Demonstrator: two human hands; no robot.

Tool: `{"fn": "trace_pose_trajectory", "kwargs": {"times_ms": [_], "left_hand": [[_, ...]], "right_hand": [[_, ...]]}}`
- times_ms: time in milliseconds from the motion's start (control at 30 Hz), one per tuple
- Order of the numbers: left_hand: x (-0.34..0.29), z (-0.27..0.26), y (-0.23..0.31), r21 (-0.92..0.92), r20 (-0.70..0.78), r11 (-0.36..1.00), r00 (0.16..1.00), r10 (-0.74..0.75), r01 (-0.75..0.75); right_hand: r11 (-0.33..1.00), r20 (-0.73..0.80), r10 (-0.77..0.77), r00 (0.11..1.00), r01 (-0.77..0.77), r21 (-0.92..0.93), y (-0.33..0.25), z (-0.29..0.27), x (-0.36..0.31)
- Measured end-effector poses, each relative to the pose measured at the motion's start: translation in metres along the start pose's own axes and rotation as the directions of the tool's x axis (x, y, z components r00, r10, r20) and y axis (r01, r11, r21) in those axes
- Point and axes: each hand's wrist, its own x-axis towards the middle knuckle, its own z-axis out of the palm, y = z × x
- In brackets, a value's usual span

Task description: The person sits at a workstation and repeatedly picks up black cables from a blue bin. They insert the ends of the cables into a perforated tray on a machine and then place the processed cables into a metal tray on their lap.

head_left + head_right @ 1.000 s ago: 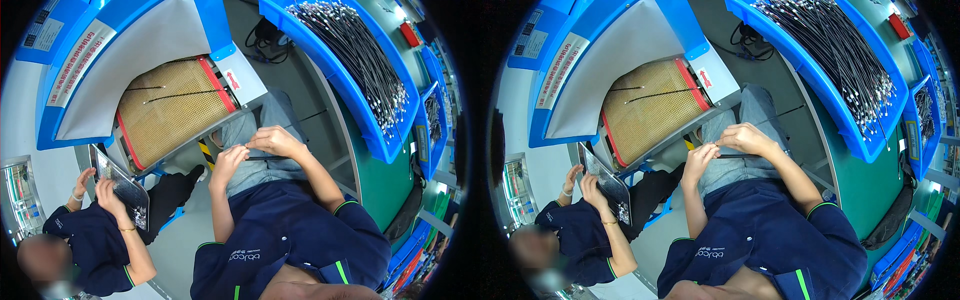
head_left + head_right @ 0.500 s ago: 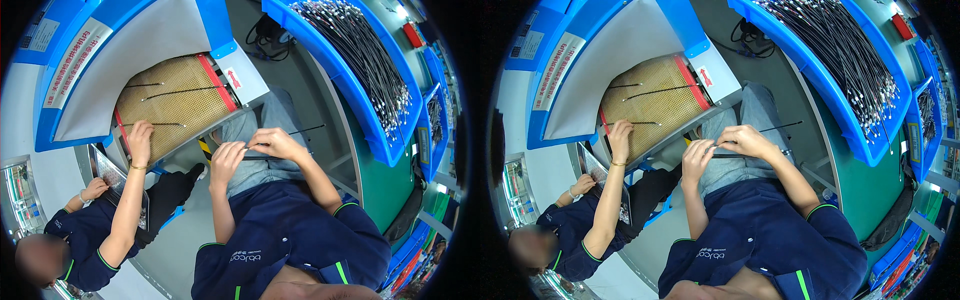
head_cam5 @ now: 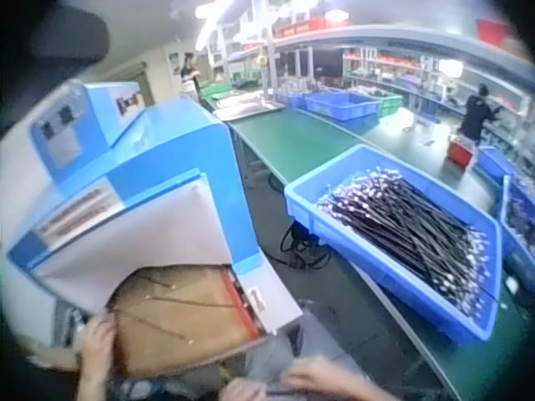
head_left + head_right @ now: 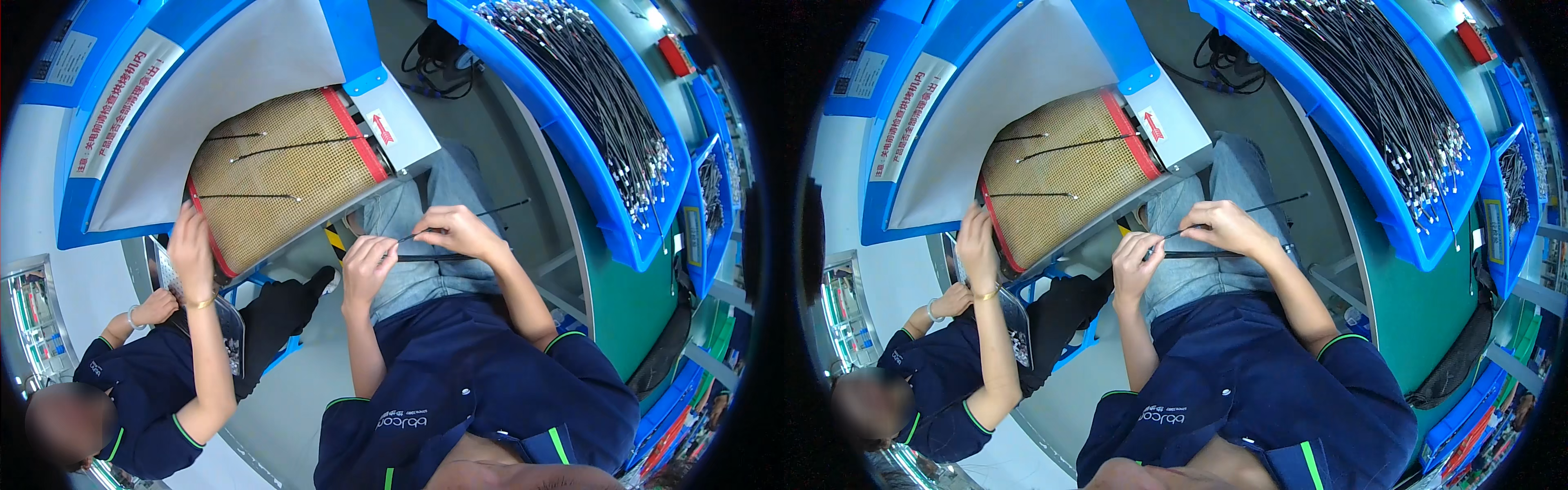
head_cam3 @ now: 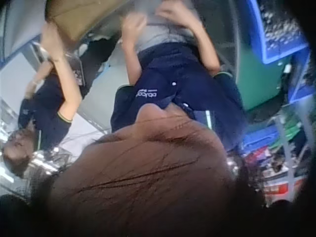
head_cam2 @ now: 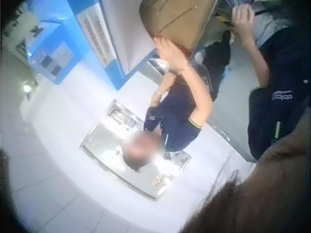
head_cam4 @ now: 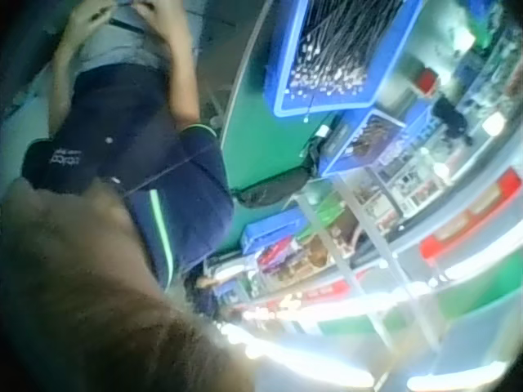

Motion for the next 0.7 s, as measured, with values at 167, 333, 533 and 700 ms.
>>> {"fn": "trace_pose_trajectory", "kwargs": {"times_ms": [167,333,533,700], "left_hand": [[-0.002,0.003,-0.001,-0.018,-0.007,1.000,1.000,0.004,-0.004],[-0.002,-0.002,-0.005,0.037,0.031,0.999,0.999,0.006,-0.007],[-0.017,-0.023,-0.022,0.073,-0.046,0.985,0.987,-0.151,0.154],[-0.034,-0.049,-0.040,0.119,-0.123,0.956,0.960,-0.253,0.267]], "right_hand": [[0.999,-0.003,-0.047,0.999,0.047,0.003,-0.002,0.000,0.001],[1.000,0.057,0.006,0.998,-0.005,-0.021,-0.003,0.001,0.000],[0.986,0.086,0.089,0.992,-0.076,-0.147,0.007,-0.024,-0.010],[0.920,0.006,0.264,0.965,-0.249,-0.304,0.015,-0.066,-0.032]]}}
